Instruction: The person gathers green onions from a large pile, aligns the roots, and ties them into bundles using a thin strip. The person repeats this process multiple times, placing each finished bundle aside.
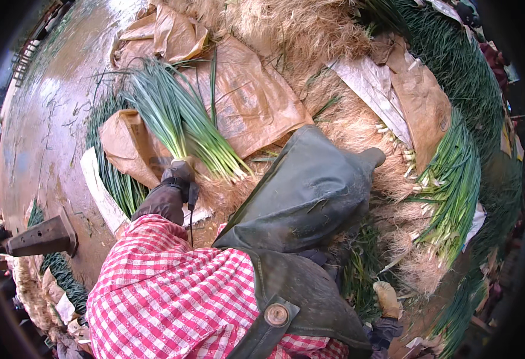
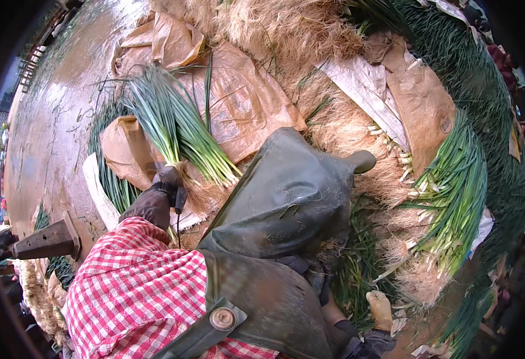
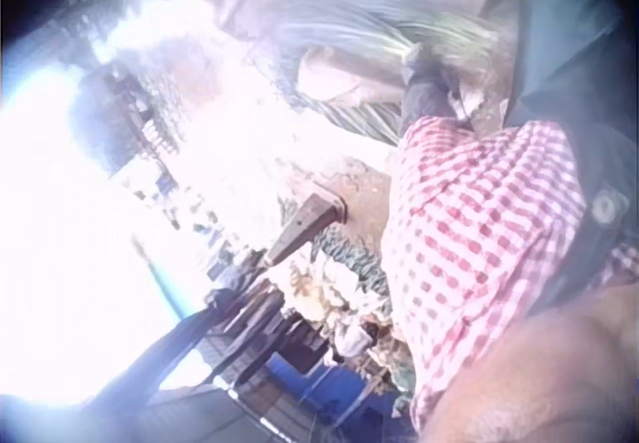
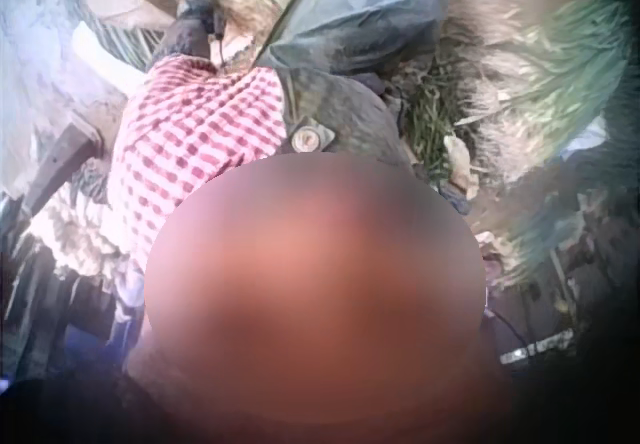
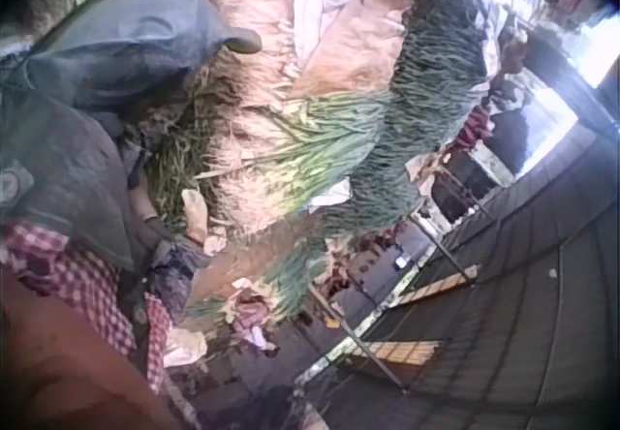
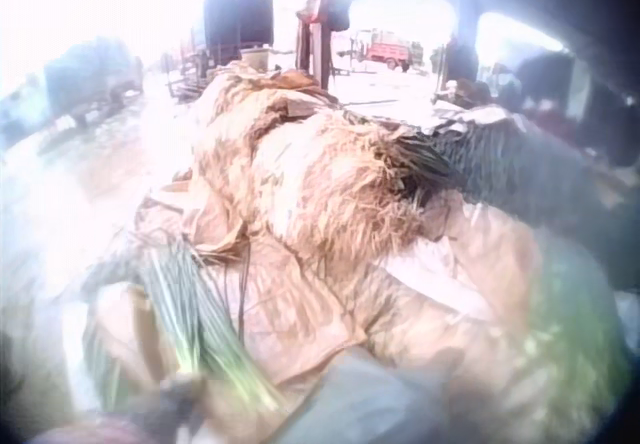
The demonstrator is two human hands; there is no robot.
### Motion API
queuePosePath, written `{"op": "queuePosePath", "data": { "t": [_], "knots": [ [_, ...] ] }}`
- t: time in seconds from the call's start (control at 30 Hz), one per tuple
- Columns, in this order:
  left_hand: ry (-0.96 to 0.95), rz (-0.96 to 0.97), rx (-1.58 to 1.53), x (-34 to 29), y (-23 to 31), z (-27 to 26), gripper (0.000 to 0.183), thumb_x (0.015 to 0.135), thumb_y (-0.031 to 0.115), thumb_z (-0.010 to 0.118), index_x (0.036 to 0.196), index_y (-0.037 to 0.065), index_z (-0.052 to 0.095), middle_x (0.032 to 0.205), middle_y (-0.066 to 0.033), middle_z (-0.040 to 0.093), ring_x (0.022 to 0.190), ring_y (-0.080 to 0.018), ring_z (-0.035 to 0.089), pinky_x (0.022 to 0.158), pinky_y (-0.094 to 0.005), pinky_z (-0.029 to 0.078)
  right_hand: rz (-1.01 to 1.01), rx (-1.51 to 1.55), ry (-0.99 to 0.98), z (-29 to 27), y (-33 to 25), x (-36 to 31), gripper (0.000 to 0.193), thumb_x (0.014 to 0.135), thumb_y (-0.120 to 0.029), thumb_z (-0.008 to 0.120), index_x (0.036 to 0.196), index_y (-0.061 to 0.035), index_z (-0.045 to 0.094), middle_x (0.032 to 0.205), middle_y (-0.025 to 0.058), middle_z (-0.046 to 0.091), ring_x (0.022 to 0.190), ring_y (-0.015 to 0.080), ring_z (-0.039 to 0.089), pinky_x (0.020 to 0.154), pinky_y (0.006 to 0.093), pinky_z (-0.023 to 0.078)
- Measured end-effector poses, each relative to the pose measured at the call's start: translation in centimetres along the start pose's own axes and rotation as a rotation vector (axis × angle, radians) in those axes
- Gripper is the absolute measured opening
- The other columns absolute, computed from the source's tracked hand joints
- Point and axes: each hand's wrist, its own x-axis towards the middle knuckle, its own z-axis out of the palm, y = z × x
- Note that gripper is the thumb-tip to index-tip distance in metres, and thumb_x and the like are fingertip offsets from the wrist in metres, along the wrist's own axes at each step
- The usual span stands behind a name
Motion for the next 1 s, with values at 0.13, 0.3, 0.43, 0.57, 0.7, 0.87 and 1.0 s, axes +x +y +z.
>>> {"op": "queuePosePath", "data": {
  "t": [0.13,0.3,0.43,0.57,0.7,0.87,1.0],
  "knots": [
    [-0.138,0.167,-0.240,5.0,1.1,10.8,0.045,0.062,0.024,0.074,0.104,0.009,0.064,0.092,-0.0132,0.067,0.089,-0.0224,0.063,0.073,-0.0339,0.050,-0.096,0.048,-0.190,2.1,-6.7,-2.7,0.027,0.090,-0.020,0.054,0.107,0.0017,0.055,0.080,0.0072,0.061,0.054,0.0141,0.059,0.049,0.0232,0.046],
    [0.005,0.184,-0.198,7.9,-1.0,10.8,0.046,0.068,0.032,0.071,0.105,0.007,0.064,0.083,-0.0116,0.067,0.075,-0.0244,0.062,0.069,-0.0367,0.048,-1.165,-0.204,0.531,4.6,-18.0,-1.0,0.035,0.084,-0.019,0.057,0.115,-0.0021,0.056,0.101,0.0137,0.061,0.092,0.0311,0.059,0.085,0.0358,0.046],
    [-0.016,0.354,0.152,8.9,-4.9,5.4,0.064,0.058,0.044,0.076,0.109,0.008,0.061,0.094,-0.0135,0.065,0.087,-0.0273,0.061,0.073,-0.0383,0.049,-1.212,-0.346,0.867,2.8,-20.2,2.2,0.035,0.083,-0.019,0.056,0.114,-0.0045,0.057,0.113,0.0133,0.057,0.101,0.0310,0.055,0.090,0.0371,0.043],
    [-0.088,-0.415,-1.249,13.1,-3.7,-5.8,0.041,0.082,0.038,0.055,0.116,0.015,0.056,0.095,-0.0067,0.057,0.079,-0.0244,0.054,0.068,-0.0345,0.043,-1.119,0.245,1.024,-0.4,-14.6,3.1,0.021,0.085,-0.011,0.059,0.105,-0.0033,0.060,0.099,0.0121,0.065,0.089,0.0229,0.064,0.075,0.0308,0.051],
    [0.316,0.211,-1.625,12.8,9.4,-24.5,0.028,0.082,0.022,0.062,0.109,0.012,0.059,0.096,-0.0022,0.059,0.078,-0.0135,0.056,0.065,-0.0246,0.045,-0.782,0.299,1.274,-2.8,-9.6,2.3,0.013,0.083,-0.018,0.062,0.094,-0.0110,0.063,0.082,0.0090,0.067,0.072,0.0235,0.065,0.066,0.0330,0.051],
    [0.253,1.157,-1.212,0.1,35.2,-40.0,0.033,0.089,0.025,0.058,0.115,0.005,0.058,0.108,-0.0086,0.064,0.098,-0.0184,0.061,0.088,-0.0319,0.046,-0.557,0.221,1.249,-4.6,-11.1,3.1,0.033,0.083,-0.039,0.061,0.097,-0.0092,0.064,0.074,0.0102,0.066,0.064,0.0273,0.064,0.057,0.0385,0.049],
    [-0.292,1.391,-1.298,-13.1,50.0,-37.1,0.015,0.087,0.007,0.058,0.100,0.003,0.065,0.097,-0.0113,0.068,0.088,-0.0193,0.065,0.083,-0.0310,0.051,-0.141,-0.089,0.749,-6.3,-13.0,5.0,0.043,0.080,-0.038,0.061,0.104,-0.0019,0.060,0.087,0.0135,0.066,0.077,0.0284,0.065,0.068,0.0393,0.050]
  ]
}}
